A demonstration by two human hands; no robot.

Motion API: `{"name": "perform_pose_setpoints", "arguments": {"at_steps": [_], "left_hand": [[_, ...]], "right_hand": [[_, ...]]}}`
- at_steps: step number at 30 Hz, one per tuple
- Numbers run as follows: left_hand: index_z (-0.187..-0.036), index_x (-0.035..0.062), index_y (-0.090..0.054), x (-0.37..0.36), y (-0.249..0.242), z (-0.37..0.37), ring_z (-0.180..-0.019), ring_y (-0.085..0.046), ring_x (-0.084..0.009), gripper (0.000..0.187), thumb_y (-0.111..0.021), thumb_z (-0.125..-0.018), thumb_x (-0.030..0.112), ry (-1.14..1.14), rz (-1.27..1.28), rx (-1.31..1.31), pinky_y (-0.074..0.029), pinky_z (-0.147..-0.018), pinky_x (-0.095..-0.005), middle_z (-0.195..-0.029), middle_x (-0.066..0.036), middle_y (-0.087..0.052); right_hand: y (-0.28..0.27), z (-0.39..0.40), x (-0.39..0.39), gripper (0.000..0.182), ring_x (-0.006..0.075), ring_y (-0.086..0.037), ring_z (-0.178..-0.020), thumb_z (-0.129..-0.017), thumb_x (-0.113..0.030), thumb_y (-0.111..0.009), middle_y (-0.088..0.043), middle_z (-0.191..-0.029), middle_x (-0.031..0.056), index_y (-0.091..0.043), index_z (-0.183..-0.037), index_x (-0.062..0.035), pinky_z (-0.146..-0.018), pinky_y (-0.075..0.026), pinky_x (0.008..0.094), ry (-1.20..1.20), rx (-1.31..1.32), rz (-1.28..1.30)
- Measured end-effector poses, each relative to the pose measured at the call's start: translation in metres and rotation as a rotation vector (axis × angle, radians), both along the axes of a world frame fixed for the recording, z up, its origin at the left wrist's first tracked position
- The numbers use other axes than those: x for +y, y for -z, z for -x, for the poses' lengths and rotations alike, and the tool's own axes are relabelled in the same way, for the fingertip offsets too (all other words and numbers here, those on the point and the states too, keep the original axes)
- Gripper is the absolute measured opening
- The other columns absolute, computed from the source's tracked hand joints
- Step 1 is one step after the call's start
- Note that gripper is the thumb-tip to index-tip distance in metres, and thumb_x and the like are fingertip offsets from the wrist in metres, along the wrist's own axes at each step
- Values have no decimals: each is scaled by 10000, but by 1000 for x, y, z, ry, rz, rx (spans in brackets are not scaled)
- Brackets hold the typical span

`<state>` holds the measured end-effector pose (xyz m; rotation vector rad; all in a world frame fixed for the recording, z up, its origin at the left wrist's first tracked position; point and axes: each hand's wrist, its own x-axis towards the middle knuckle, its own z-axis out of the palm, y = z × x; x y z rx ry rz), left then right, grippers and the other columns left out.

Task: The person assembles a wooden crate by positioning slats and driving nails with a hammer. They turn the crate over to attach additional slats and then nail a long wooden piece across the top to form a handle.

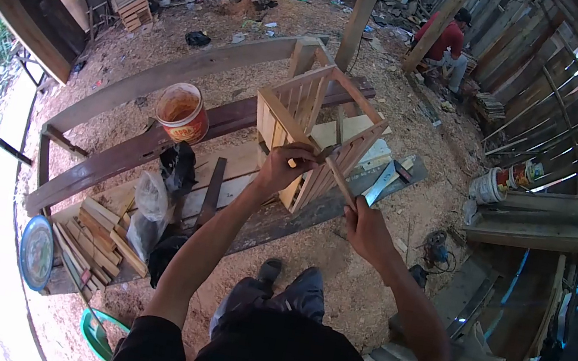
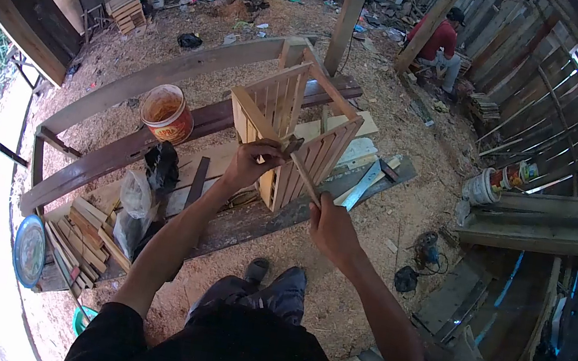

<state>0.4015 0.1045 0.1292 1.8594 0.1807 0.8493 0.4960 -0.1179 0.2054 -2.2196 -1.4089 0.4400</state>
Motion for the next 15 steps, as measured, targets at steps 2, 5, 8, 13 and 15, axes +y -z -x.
{"name": "perform_pose_setpoints", "arguments": {"at_steps": [2,5,8,13,15], "left_hand": [[-896,10,-695,2,0,-1,-695,-602,-140,148,-724,-760,61,0,-10,8,-488,-616,-280,-941,-68,-663],[-893,17,-698,-2,-9,3,-692,-604,-141,141,-722,-762,64,-5,-38,36,-489,-616,-280,-929,-66,-663],[-881,23,-700,-2,-10,5,-708,-609,-144,124,-716,-764,60,-26,-66,68,-493,-629,-282,-923,-69,-666],[-959,27,-680,10,-21,9,-838,-617,-185,186,-694,-774,41,74,-149,75,-491,-696,-316,-989,-78,-661],[-1019,45,-662,12,-31,9,-978,-588,-244,221,-659,-798,45,-99,-404,47,-473,-808,-365,-1086,-92,-632]], "right_hand": [[-7,-2,1,209,309,-517,-416,-955,-187,-463,-484,-517,162,-436,-910,16,-398,-357,417,78,53,15],[-10,0,3,205,312,-515,-420,-954,-184,-463,-487,-526,161,-440,-916,16,-402,-363,418,92,74,51],[-2,1,3,193,319,-522,-434,-950,-176,-467,-495,-543,165,-445,-913,12,-409,-370,422,70,64,60],[14,-1,0,232,258,-445,-384,-951,-208,-481,-473,-526,135,-473,-903,19,-401,-322,401,77,77,6],[12,-1,1,235,272,-461,-392,-950,-211,-482,-480,-529,139,-472,-914,21,-402,-328,404,76,88,34]]}}
